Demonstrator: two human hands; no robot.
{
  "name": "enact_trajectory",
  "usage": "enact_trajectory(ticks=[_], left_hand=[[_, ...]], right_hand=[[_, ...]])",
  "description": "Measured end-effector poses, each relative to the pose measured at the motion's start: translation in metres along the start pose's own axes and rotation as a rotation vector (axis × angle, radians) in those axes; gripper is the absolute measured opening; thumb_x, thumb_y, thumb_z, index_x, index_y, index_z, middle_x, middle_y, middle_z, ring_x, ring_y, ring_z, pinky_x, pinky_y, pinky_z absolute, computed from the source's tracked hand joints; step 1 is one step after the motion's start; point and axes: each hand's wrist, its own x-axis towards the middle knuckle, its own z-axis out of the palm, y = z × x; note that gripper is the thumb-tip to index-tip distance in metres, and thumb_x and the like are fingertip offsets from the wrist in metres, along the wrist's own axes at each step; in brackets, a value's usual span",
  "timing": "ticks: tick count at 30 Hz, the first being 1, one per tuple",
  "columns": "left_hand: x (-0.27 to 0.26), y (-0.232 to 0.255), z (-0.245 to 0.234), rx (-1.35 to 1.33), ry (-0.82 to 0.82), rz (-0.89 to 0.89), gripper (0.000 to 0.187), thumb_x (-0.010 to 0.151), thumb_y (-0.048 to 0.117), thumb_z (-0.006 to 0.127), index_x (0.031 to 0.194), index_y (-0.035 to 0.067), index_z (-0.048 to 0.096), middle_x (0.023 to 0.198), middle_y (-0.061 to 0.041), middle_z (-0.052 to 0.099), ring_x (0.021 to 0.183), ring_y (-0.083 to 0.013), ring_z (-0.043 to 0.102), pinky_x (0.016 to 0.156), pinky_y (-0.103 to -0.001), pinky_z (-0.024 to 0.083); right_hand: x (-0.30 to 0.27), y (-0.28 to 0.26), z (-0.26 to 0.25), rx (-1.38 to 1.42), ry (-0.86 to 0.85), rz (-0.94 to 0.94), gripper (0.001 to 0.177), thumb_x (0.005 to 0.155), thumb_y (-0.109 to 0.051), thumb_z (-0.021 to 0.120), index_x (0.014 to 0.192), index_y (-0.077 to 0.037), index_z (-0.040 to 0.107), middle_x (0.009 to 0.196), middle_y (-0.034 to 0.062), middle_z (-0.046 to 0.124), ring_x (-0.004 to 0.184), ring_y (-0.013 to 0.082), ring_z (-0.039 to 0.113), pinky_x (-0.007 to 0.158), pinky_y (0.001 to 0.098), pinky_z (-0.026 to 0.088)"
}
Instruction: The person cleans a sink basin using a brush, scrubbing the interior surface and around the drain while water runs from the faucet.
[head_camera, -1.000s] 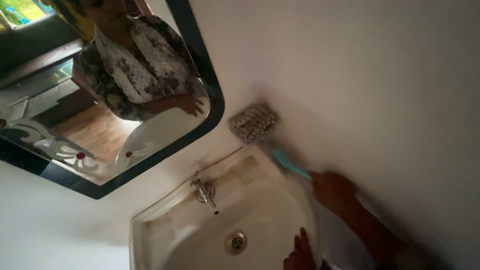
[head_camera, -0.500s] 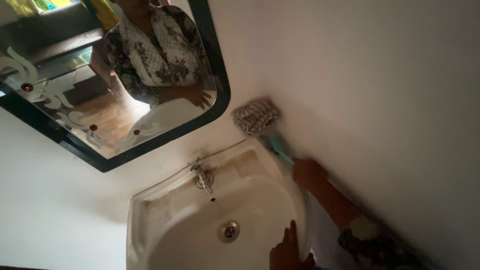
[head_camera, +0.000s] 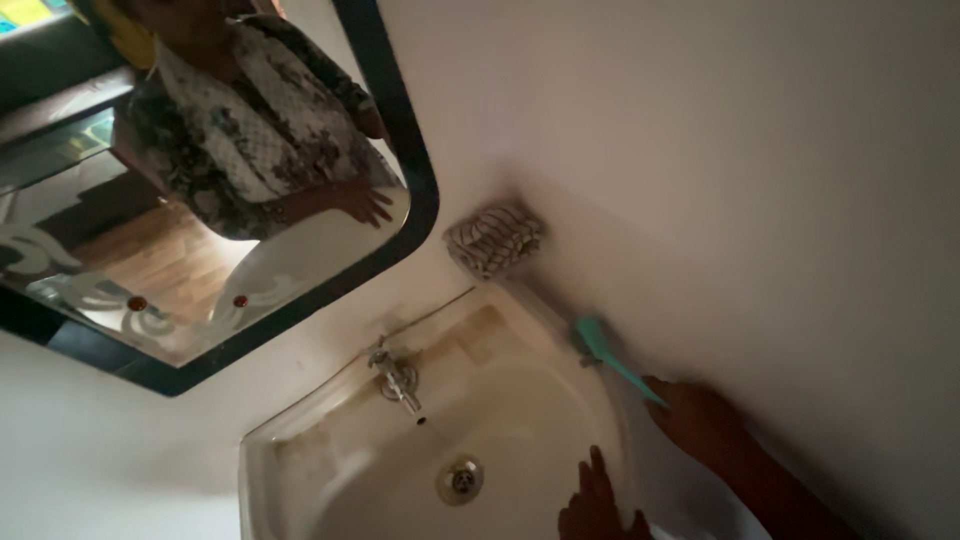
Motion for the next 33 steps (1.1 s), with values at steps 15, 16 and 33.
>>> enact_trajectory(ticks=[15, 16, 33], left_hand=[[0.037, -0.040, -0.003, 0.066, 0.088, -0.014, 0.108, 0.094, 0.055, 0.061, 0.169, 0.013, -0.004, 0.167, -0.026, 0.027, 0.078, -0.0245, 0.070, 0.063, -0.041, 0.059], [0.035, -0.044, 0.000, 0.071, 0.087, -0.021, 0.107, 0.094, 0.054, 0.060, 0.170, 0.014, -0.003, 0.167, -0.025, 0.027, 0.078, -0.0242, 0.070, 0.063, -0.041, 0.059], [0.044, -0.022, 0.025, 0.116, 0.104, 0.017, 0.095, 0.099, 0.050, 0.049, 0.172, 0.015, -0.001, 0.170, -0.018, 0.027, 0.084, -0.0227, 0.075, 0.063, -0.041, 0.063]], right_hand=[[0.169, -0.113, 0.053, -0.220, 0.274, -0.187, 0.058, 0.099, -0.026, 0.057, 0.151, -0.005, 0.043, 0.094, 0.0159, 0.072, 0.070, 0.0219, 0.070, 0.059, 0.0370, 0.059], [0.168, -0.114, 0.061, -0.239, 0.281, -0.178, 0.059, 0.099, -0.025, 0.057, 0.152, -0.005, 0.042, 0.095, 0.0159, 0.072, 0.070, 0.0217, 0.070, 0.058, 0.0366, 0.059], [0.008, -0.007, 0.087, -0.407, -0.127, -0.065, 0.069, 0.105, -0.033, 0.050, 0.161, -0.007, 0.020, 0.110, 0.0182, 0.069, 0.080, 0.0213, 0.072, 0.069, 0.0365, 0.061]])
